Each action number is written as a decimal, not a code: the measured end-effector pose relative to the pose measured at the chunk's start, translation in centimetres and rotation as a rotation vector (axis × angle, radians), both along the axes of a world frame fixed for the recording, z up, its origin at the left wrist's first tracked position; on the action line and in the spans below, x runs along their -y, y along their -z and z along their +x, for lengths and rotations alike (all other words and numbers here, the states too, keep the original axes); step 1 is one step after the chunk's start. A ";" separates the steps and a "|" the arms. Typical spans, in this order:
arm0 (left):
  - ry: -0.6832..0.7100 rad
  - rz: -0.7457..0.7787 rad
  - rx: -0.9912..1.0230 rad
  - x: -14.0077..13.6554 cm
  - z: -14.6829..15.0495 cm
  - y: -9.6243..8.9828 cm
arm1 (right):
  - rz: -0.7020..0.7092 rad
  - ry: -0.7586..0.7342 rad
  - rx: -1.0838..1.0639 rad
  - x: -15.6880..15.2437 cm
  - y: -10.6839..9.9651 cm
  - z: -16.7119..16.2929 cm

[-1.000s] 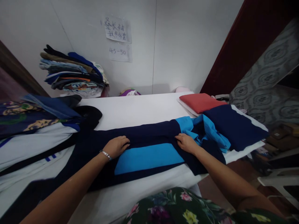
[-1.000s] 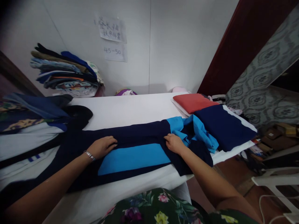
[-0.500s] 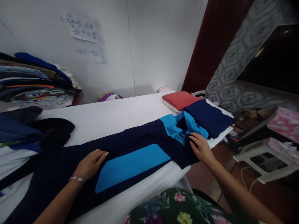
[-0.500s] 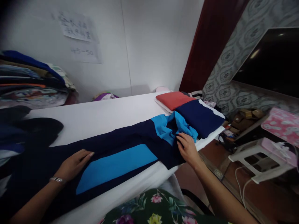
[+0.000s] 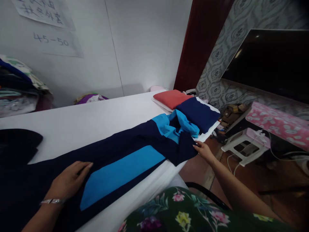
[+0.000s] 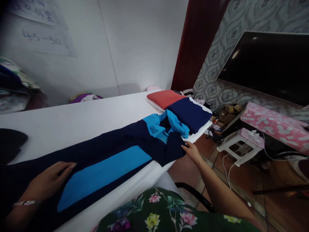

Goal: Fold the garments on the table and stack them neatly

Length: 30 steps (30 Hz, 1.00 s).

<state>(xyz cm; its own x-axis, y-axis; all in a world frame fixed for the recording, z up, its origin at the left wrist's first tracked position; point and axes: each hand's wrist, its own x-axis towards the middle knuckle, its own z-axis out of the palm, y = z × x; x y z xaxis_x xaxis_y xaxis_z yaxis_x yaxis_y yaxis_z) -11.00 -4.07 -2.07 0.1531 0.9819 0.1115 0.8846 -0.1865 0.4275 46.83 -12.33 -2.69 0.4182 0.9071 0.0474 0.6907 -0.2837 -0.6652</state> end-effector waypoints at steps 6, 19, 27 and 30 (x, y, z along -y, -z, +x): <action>-0.011 0.037 0.022 0.4 0.4 -0.2 | 0.375 0.020 -0.409 -0.5 -3.2 -1.2; 0.007 0.004 0.034 1.5 1.2 -2.0 | 1.218 -0.250 -0.796 -4.6 -15.5 -8.6; 0.073 0.030 0.366 4.5 7.4 -8.1 | 0.985 -0.651 -0.633 -8.1 -19.1 -15.1; 0.182 -0.015 0.716 6.4 11.7 -10.6 | 0.744 -0.909 -0.490 -9.0 -20.1 -18.9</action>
<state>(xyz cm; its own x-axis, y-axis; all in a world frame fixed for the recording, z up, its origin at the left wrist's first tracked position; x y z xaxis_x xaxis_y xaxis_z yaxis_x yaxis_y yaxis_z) 0.70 -10.48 8.49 0.2083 0.9502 0.2320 0.3438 -0.2931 0.8921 27.92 -3.33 17.41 -0.2193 0.6961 0.6836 0.0771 0.7108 -0.6991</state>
